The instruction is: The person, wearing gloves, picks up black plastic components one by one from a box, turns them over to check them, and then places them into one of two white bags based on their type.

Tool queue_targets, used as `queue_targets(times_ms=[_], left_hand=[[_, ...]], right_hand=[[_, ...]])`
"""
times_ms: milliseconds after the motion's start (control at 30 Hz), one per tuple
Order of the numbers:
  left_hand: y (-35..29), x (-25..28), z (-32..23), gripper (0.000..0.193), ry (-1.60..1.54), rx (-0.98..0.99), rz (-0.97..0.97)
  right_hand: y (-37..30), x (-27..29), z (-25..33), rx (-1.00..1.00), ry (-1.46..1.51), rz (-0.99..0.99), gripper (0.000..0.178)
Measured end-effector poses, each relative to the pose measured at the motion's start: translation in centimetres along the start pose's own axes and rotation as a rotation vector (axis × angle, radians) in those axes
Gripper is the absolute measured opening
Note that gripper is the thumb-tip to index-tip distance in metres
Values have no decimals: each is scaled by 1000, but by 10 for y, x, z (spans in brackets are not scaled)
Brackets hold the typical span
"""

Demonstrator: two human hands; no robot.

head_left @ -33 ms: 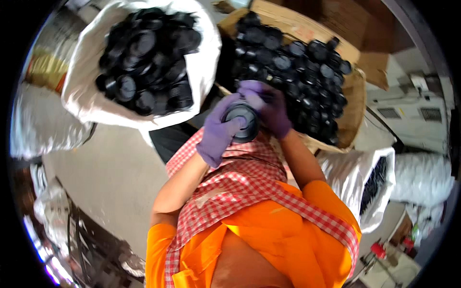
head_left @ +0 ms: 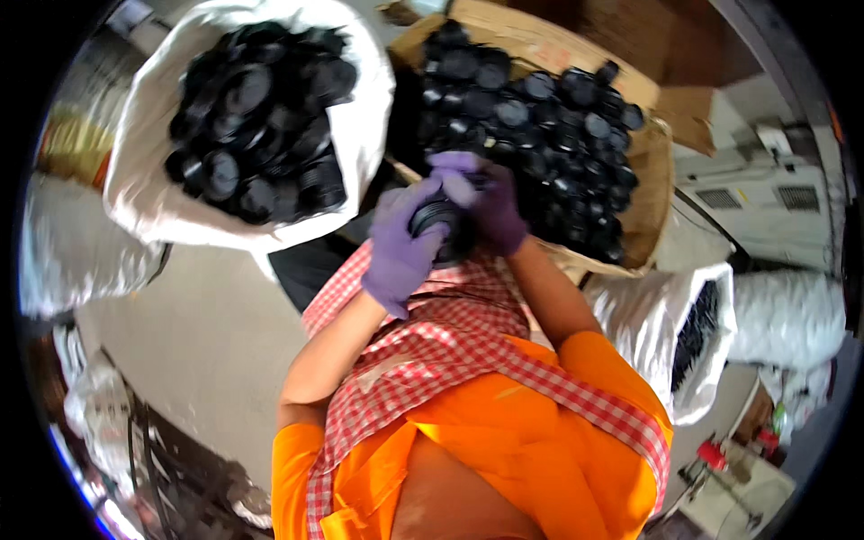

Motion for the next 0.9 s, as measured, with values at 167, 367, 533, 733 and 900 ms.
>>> queue_targets(times_ms=[167,367,533,733,900], left_hand=[[19,-11,-61,44,446,-558,335],[105,85,-1,48,1229,-538,209],[137,204,108,54,1325,-227,233],[146,352,181,54,1046,62,42],[124,398,218,59,911,391,119]], right_hand=[[18,90,-36,180,-694,-659,11],[-88,231,44,203,-921,-1093,21],[-259,399,52,-197,-1036,-1622,34],[-399,505,-37,-1101,-945,-1428,101],[-349,489,18,-1253,-1317,-985,68]])
Point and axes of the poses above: each hand's wrist, its own y-axis towards the middle knuckle, its own x-axis out of the back of the hand, z = x × y, the point moved 7 cm from there along y, towards the middle knuckle, and after that the axes turned 14 degrees about -x, right-handed, at the moved point
